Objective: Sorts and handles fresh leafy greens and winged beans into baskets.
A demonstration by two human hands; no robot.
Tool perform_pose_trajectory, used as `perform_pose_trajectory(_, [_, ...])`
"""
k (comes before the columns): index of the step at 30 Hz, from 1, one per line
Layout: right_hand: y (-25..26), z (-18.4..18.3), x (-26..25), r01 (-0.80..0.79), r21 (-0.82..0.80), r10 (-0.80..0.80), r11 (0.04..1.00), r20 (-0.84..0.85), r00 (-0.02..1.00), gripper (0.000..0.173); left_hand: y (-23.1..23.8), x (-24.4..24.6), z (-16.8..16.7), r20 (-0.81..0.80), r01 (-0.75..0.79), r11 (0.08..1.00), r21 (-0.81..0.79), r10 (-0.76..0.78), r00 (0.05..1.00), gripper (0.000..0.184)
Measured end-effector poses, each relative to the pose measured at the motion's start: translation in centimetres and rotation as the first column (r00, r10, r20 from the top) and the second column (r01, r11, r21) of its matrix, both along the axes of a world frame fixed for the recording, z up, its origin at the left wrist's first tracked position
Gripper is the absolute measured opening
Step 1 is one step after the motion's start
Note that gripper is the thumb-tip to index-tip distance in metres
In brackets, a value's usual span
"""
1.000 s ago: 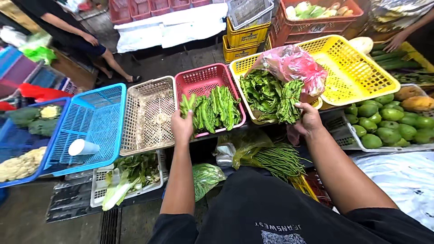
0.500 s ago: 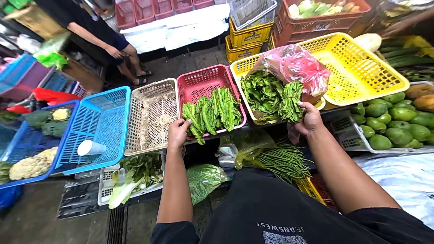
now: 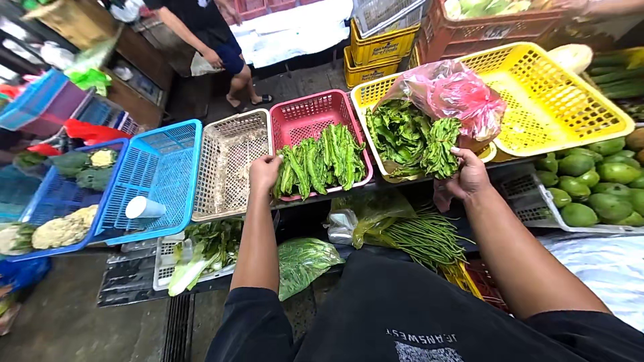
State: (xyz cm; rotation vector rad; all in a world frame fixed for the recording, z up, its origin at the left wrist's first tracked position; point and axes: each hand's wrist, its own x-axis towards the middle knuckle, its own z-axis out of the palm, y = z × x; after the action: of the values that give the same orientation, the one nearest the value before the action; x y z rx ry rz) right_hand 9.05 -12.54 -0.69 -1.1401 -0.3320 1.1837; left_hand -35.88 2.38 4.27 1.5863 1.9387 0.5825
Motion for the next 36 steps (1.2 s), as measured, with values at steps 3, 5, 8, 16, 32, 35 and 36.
perform_pose_trajectory(3, [-0.1, 0.0, 0.1, 0.002, -0.001, -0.002, 1.000, -0.001, 1.000, 0.025, -2.6, 0.1, 1.2, -0.188, 0.131, 0.986, 0.101, -0.111, 0.976, 0.035])
perform_pose_trajectory(5, [-0.3, -0.2, 0.2, -0.006, 0.003, 0.006, 1.000, -0.008, 1.000, 0.026, -5.2, 0.8, 1.6, -0.246, 0.172, 0.984, 0.048, -0.155, 0.957, 0.029])
perform_pose_trajectory(8, [-0.4, -0.5, 0.4, 0.005, 0.000, -0.005, 1.000, 0.007, 1.000, 0.024, -7.3, 2.6, 1.1, -0.338, 0.167, 0.983, -0.076, -0.183, 0.923, 0.031])
perform_pose_trajectory(16, [0.1, -0.6, 0.4, -0.027, -0.001, 0.027, 1.000, 0.024, 0.999, 0.024, -6.5, 1.5, 3.6, -0.127, -0.036, 0.947, 0.321, 0.080, 0.989, 0.017])
perform_pose_trajectory(32, [0.3, -0.2, 0.7, -0.080, -0.028, 0.083, 0.996, 0.110, 0.990, 0.022, -19.7, -19.2, -6.6, 0.255, -0.623, 0.778, -0.085, 0.621, 0.741, 0.021])
perform_pose_trajectory(35, [-0.1, 1.3, -0.7, -0.092, -0.061, 0.098, 0.994, 0.113, 0.989, 0.022, -20.3, -18.0, -5.1, -0.159, -0.546, 0.832, -0.101, 0.528, 0.834, 0.046])
perform_pose_trajectory(36, [-0.5, 1.9, -0.9, -0.098, -0.049, 0.103, 0.994, 0.099, 0.990, 0.022, -19.9, -15.7, -4.5, -0.157, -0.453, 0.889, -0.070, 0.438, 0.885, 0.042])
